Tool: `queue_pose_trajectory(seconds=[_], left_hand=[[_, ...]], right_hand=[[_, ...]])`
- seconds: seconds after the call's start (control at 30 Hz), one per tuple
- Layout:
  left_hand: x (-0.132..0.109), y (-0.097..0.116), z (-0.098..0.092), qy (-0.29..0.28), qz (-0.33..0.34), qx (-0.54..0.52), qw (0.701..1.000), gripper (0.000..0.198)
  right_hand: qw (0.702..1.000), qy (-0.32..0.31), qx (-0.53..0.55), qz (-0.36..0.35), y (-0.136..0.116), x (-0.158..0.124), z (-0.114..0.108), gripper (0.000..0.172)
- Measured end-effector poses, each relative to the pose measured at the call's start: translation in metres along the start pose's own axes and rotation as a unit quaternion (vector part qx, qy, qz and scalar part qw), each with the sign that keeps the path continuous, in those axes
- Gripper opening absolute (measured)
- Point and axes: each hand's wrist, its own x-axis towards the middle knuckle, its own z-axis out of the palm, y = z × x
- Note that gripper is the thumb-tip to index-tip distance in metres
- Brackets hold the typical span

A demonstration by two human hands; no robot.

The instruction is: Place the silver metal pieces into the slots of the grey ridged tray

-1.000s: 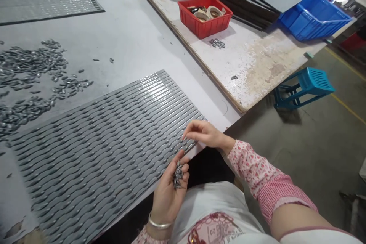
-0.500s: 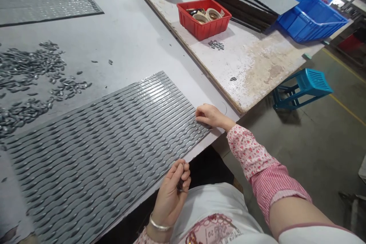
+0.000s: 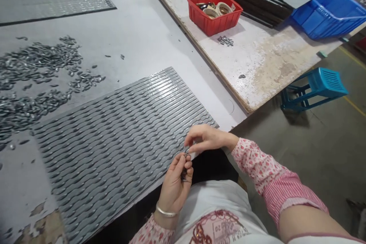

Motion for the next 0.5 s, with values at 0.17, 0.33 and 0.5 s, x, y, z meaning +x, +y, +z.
queue_pose_trajectory(seconds=[0.17, 0.33, 0.5], left_hand=[[-0.001, 0.004, 0.001, -0.008, 0.017, -0.021, 1.000, 0.016], [-0.008, 0.008, 0.000, -0.012, -0.025, -0.007, 1.000, 0.024], [-0.010, 0.007, -0.002, -0.049, -0.036, -0.026, 0.998, 0.019]], right_hand=[[0.993, 0.013, 0.113, 0.043, -0.004, 0.006, 0.024, 0.022], [0.991, 0.105, -0.061, 0.048, 0.007, 0.028, 0.003, 0.009], [0.967, 0.054, -0.250, 0.020, 0.018, 0.048, 0.000, 0.006]])
